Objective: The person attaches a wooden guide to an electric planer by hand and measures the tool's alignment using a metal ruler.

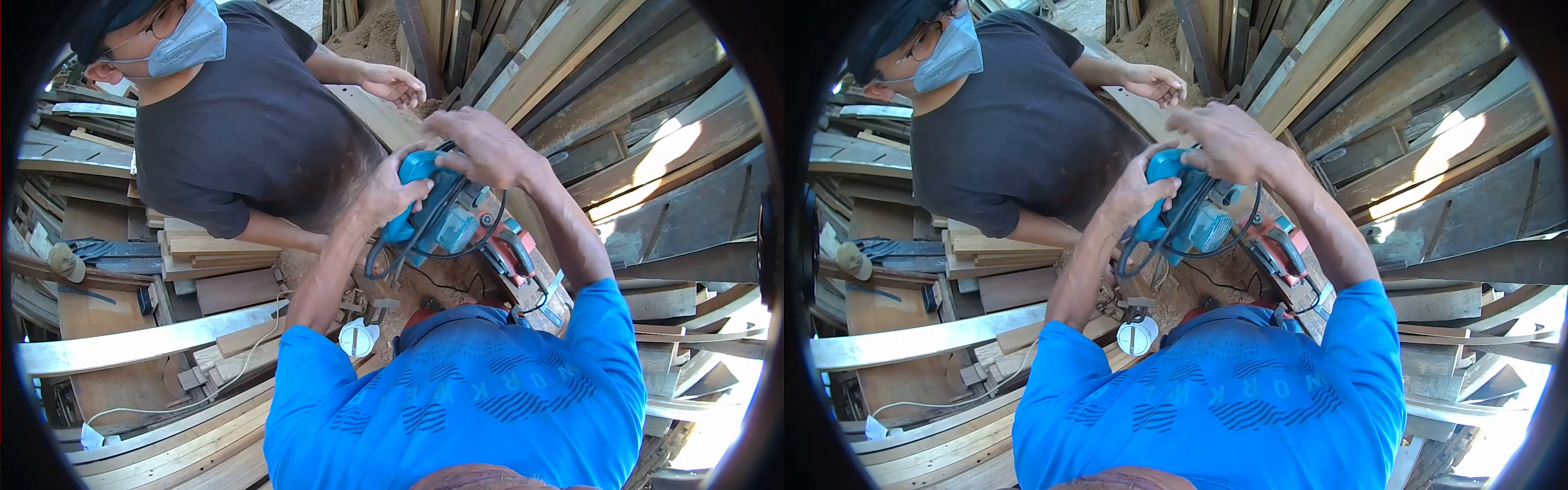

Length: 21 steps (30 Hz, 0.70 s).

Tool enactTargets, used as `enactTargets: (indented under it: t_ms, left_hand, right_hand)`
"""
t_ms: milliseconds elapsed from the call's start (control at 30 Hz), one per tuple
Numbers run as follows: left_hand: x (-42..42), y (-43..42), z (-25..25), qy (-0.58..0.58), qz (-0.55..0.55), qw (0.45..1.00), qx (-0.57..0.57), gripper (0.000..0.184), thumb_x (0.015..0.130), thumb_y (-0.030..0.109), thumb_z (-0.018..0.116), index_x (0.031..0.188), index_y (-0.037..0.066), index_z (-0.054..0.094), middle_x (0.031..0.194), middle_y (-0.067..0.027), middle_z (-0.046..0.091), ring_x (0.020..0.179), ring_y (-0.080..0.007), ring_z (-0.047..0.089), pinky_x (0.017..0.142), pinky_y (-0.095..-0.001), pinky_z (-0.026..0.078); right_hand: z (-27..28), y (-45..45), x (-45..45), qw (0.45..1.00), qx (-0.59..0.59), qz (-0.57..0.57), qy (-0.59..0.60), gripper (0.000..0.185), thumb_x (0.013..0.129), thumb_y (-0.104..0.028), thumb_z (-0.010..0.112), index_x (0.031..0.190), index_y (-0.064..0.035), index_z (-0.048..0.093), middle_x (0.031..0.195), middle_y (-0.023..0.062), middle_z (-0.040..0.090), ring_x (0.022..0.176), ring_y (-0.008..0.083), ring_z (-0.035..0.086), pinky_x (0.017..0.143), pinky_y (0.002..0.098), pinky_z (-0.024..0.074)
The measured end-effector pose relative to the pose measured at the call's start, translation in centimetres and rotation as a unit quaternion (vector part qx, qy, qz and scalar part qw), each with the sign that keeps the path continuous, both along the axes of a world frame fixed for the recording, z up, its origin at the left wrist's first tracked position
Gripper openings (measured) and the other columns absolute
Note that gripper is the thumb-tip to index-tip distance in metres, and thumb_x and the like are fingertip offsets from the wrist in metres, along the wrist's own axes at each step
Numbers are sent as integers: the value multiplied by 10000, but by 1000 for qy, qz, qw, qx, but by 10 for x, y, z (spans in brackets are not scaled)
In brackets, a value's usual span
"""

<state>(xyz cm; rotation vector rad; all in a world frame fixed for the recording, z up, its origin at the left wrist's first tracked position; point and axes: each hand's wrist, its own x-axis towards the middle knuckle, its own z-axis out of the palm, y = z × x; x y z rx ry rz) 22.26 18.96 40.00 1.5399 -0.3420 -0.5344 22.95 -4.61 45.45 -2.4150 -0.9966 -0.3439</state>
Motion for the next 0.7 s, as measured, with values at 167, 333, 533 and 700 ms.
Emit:
enactTargets:
  t_ms: [167,333,533,700]
  left_hand:
    - [-29,7,-21,21,57,996,-58,604,911,16,684,1485,-32,501,920,-41,649,675,-90,617,587,-248,534]
    - [-50,18,-34,1,111,991,-78,689,882,70,715,1526,-21,489,840,-59,657,628,-115,614,592,-266,528]
    - [-67,34,-48,25,143,980,-138,694,890,39,722,1539,2,479,918,-48,651,659,-100,616,573,-255,540]
    - [-75,36,-57,31,168,971,-165,720,889,63,747,1548,-3,463,931,-55,653,667,-112,621,586,-269,549]
  right_hand:
    - [-20,-54,-35,975,128,-181,19,346,949,-175,698,1256,-18,671,1159,198,701,1051,358,667,970,450,528]
    - [-125,-104,-70,939,145,-296,98,296,936,-158,670,1176,14,684,1025,215,696,980,361,687,919,432,547]
    - [-242,-129,-120,907,26,-356,225,314,859,-217,664,1062,16,718,1057,280,724,1038,466,697,956,532,537]
    - [-286,-129,-140,862,-14,-381,335,347,833,-215,714,1122,-24,690,1067,260,731,1059,446,706,939,522,541]
